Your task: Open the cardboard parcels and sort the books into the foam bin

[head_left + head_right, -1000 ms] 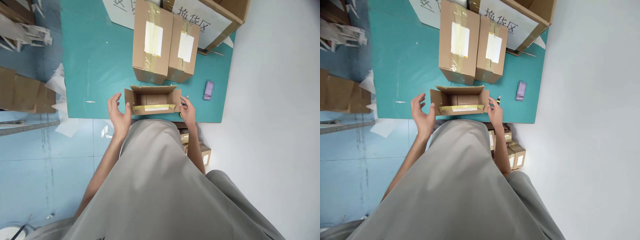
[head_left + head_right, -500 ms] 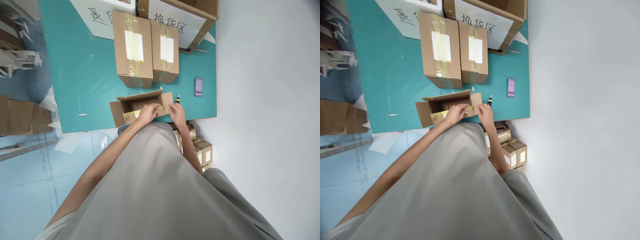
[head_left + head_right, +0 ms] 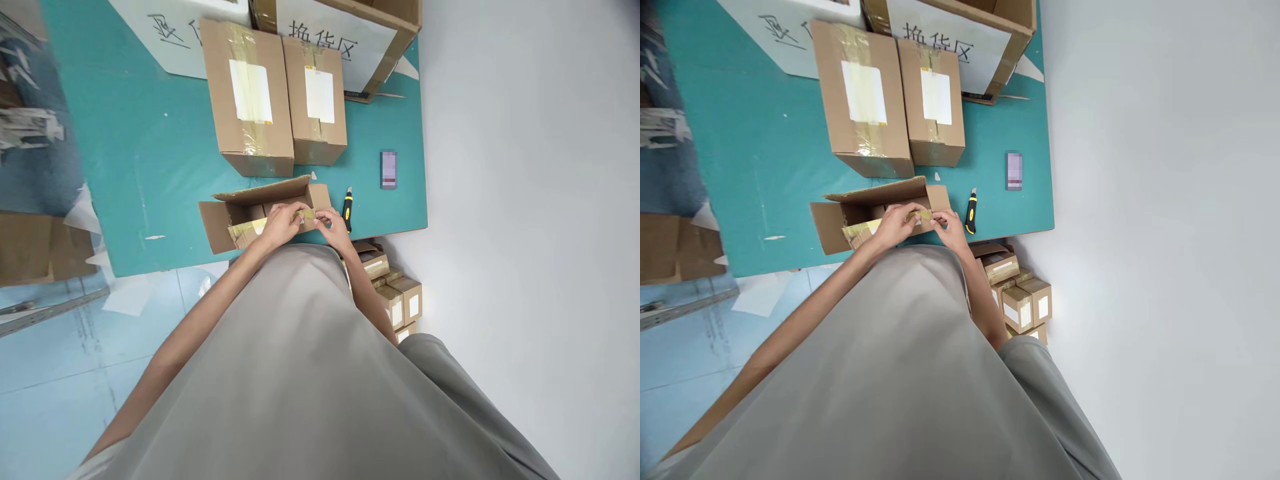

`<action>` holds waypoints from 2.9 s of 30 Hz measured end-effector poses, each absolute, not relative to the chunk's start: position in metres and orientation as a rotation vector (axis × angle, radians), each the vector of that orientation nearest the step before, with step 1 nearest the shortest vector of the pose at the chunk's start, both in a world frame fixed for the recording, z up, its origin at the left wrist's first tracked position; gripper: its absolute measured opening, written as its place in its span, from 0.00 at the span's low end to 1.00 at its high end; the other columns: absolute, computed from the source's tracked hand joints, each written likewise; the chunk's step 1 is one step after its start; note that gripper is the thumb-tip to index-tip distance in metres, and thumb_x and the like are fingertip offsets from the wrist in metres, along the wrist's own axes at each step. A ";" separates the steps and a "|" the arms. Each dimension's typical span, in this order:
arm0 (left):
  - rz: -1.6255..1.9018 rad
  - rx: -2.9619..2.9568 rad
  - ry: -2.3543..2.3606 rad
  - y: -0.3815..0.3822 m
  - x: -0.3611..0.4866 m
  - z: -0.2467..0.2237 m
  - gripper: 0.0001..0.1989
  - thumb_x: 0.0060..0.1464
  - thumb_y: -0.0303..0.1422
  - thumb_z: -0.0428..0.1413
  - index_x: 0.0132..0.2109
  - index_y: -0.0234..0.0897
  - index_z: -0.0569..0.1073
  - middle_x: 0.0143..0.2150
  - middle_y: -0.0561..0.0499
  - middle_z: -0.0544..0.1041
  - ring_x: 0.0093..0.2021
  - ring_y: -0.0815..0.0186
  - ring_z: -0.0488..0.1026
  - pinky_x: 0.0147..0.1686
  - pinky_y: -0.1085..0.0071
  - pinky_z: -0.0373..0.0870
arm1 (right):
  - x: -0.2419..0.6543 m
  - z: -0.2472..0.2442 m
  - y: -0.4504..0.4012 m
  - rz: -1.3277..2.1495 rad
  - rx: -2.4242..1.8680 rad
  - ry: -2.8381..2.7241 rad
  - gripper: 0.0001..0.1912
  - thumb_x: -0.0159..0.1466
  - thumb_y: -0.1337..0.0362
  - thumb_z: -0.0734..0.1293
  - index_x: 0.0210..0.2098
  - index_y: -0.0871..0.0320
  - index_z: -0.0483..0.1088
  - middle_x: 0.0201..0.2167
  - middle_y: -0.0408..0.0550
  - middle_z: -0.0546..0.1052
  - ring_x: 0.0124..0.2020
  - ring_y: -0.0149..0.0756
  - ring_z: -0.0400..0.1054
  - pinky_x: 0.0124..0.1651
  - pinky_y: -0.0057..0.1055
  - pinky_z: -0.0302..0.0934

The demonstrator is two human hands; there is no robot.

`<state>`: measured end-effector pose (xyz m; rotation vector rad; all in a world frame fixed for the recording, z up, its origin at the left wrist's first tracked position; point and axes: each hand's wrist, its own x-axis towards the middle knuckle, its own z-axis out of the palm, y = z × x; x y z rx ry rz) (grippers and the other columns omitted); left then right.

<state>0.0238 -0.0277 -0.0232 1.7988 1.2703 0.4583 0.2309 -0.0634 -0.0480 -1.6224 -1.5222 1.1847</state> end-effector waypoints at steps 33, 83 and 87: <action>0.527 2.144 1.210 -0.036 0.026 -0.033 0.19 0.66 0.38 0.56 0.61 0.41 0.78 0.52 0.41 0.81 0.55 0.47 0.75 0.62 0.49 0.60 | 0.210 -0.057 -0.075 0.991 -1.697 -1.464 0.18 0.69 0.47 0.68 0.34 0.54 0.77 0.31 0.43 0.78 0.31 0.34 0.67 0.40 0.32 0.66; 0.683 2.060 1.413 -0.072 -0.024 -0.023 0.20 0.75 0.38 0.46 0.63 0.39 0.76 0.58 0.37 0.80 0.57 0.51 0.77 0.60 0.52 0.74 | 0.220 -0.047 -0.083 0.940 -1.722 -1.684 0.12 0.69 0.61 0.71 0.51 0.53 0.80 0.46 0.49 0.81 0.39 0.39 0.75 0.49 0.35 0.71; 0.492 2.158 1.250 -0.060 -0.005 -0.027 0.23 0.68 0.38 0.56 0.67 0.40 0.73 0.63 0.36 0.77 0.64 0.45 0.73 0.66 0.45 0.68 | 0.221 -0.036 -0.059 0.784 -1.535 -2.137 0.15 0.73 0.63 0.68 0.58 0.51 0.78 0.55 0.53 0.76 0.56 0.47 0.72 0.60 0.41 0.67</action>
